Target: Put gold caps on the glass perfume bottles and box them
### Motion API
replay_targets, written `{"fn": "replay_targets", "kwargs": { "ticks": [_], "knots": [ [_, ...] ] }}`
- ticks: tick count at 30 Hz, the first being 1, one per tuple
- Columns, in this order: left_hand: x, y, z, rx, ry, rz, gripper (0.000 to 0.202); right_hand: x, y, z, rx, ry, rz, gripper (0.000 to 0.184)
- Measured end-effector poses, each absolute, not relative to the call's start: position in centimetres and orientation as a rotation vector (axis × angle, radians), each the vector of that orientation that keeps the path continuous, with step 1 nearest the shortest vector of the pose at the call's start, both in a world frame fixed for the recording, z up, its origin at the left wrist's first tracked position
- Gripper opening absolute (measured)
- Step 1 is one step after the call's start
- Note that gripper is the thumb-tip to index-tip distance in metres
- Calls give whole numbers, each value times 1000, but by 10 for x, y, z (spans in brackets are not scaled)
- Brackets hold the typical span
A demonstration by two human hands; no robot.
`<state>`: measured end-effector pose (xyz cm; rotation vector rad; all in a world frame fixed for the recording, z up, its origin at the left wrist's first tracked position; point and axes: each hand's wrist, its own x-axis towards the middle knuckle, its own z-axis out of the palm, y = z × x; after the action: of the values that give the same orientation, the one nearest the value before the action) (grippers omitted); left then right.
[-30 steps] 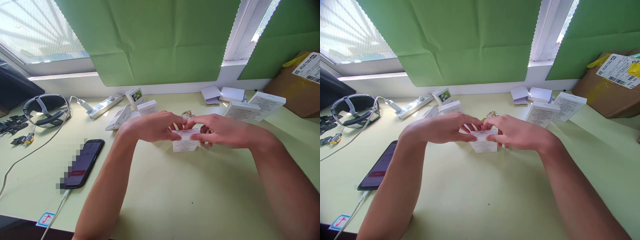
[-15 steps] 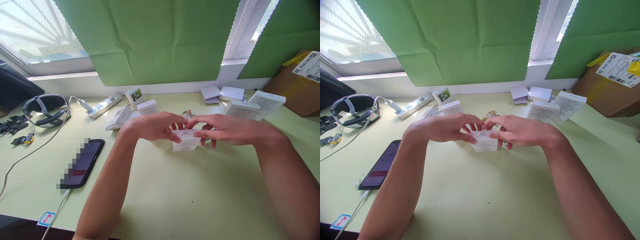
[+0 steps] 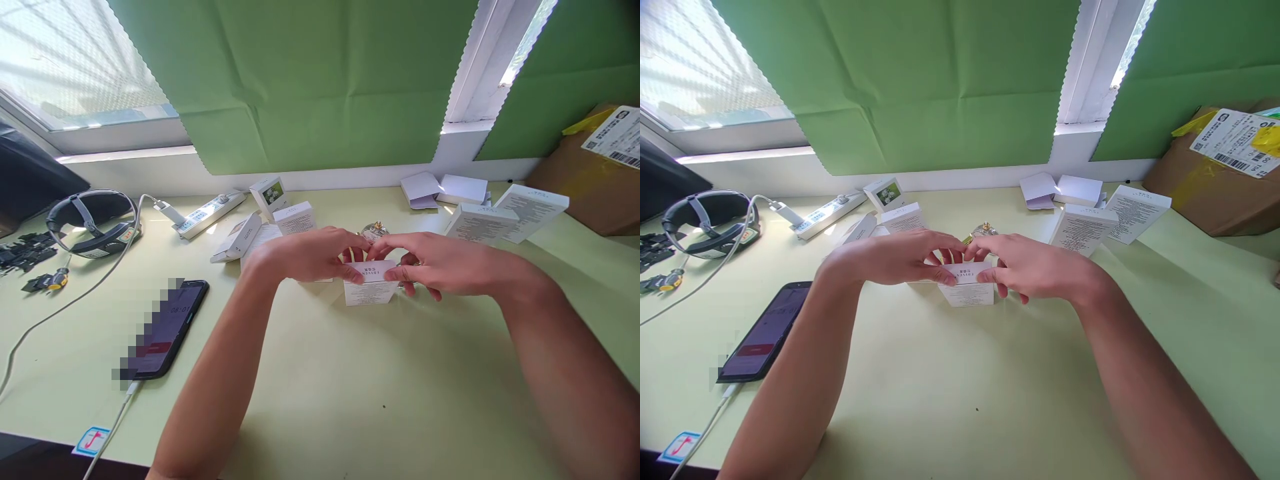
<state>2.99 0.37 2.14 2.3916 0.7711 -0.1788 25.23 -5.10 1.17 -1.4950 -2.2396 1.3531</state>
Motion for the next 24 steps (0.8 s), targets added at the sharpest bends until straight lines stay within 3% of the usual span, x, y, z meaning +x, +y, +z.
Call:
{"fn": "replay_targets", "kwargs": {
  "ticks": [7, 18, 24],
  "knots": [
    [27, 1, 24, 2430, 807, -172, 43, 260, -53, 15, -1665, -2288, 1181, 51],
    [32, 4, 16, 2429, 742, -176, 32, 248, -53, 7, -1692, -2252, 1191, 42],
    [31, 2, 17, 2430, 745, -158, 40, 250, -54, 14, -1764, -2211, 1109, 47]
  ]
}}
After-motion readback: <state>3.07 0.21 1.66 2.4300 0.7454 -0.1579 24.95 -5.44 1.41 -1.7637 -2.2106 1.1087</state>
